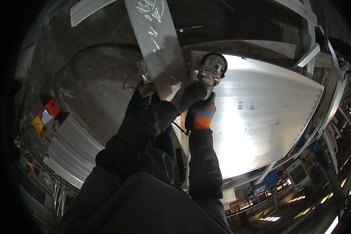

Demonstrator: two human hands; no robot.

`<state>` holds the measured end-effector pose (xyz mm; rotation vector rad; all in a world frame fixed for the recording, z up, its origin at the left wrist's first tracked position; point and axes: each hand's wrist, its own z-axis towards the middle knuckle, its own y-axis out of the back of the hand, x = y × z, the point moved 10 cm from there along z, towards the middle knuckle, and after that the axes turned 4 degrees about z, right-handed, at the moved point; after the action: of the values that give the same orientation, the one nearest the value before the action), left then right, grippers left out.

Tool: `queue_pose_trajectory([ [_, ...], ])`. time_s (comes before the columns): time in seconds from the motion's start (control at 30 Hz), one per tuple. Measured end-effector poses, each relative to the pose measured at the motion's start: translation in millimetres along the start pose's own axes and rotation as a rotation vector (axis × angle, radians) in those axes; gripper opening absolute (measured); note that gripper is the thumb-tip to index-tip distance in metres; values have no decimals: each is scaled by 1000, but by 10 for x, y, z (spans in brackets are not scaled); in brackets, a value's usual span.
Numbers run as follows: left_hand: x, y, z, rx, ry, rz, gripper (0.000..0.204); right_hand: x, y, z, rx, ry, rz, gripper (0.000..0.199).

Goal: The person positions a large corrugated metal panel on a frame, then uses a welding torch to join metal pieces along the edges. They later use an angle grinder to smooth the welded seams and inspect the finished panel.

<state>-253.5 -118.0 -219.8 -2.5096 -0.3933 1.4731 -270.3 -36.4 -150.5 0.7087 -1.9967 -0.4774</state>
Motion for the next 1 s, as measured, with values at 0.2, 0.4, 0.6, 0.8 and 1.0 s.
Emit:
queue_pose_trajectory([
  [0.2,78,80,-57,-80,5,-208,38,105,-30,-7,53,92,-11,31],
  [0.4,93,75,-44,-102,-23,-120,34,130,41,-11,7,33,-52,30],
  [0.6,141,58,-15,-98,-23,-252,35,99,-2,19,45,110,-42,30],
  [0.8,126,13,26,-58,-77,113,33,93,5,30,38,112,-6,33],
  [1.0,2,13,31,11,-77,212,31,139,3,47,48,57,-100,32],
])
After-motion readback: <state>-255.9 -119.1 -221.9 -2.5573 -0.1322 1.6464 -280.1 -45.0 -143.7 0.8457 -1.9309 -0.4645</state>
